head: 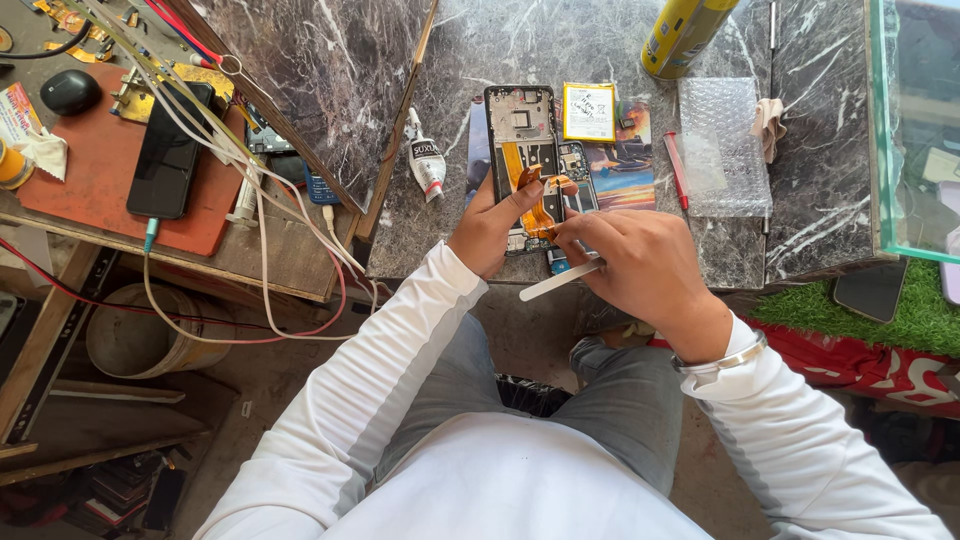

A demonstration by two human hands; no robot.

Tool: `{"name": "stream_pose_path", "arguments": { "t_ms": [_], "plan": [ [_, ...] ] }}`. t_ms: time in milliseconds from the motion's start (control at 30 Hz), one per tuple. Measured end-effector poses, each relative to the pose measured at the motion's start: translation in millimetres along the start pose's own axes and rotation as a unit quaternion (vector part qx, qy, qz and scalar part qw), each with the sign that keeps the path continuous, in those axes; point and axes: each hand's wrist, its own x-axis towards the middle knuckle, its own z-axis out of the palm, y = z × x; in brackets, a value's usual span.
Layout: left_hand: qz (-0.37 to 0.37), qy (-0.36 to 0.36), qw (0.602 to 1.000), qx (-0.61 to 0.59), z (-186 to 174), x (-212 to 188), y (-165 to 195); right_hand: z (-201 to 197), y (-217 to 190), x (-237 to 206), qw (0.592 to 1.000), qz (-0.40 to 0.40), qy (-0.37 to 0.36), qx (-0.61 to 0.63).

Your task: The person works on a disassembled smartphone at a repair counter, using a metal pry tool and tweezers to lift and reposition an internal flex cable and component inside the phone frame. They then pick up a spray can and spray the phone assembly.

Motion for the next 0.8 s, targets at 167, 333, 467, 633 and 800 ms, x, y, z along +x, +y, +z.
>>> {"name": "stream_pose_path", "arguments": {
  "t_ms": [167, 333, 467, 633, 800],
  "plan": [
    [-0.004, -0.017, 1.000, -0.017, 0.8, -0.5, 1.2, -4.4, 6.5, 2.2, 0.999, -0.032, -0.028, 0.001],
    [-0.015, -0.005, 0.999, -0.036, -0.3, 0.2, -1.0, -7.0, 12.7, 3.5, 0.994, -0.096, -0.049, -0.037],
    [-0.017, 0.016, 0.999, -0.027, -2.0, 2.6, -2.9, -7.9, 15.0, 5.3, 0.990, -0.119, -0.064, -0.044],
    [-0.035, 0.013, 0.998, -0.046, 3.5, 2.0, 7.2, -11.9, 20.7, 10.6, 0.977, -0.192, -0.061, -0.071],
    [-0.044, -0.014, 0.996, -0.070, 12.2, -2.1, 23.1, -11.0, 20.7, 12.0, 0.965, -0.236, -0.049, -0.101]
  ]
}}
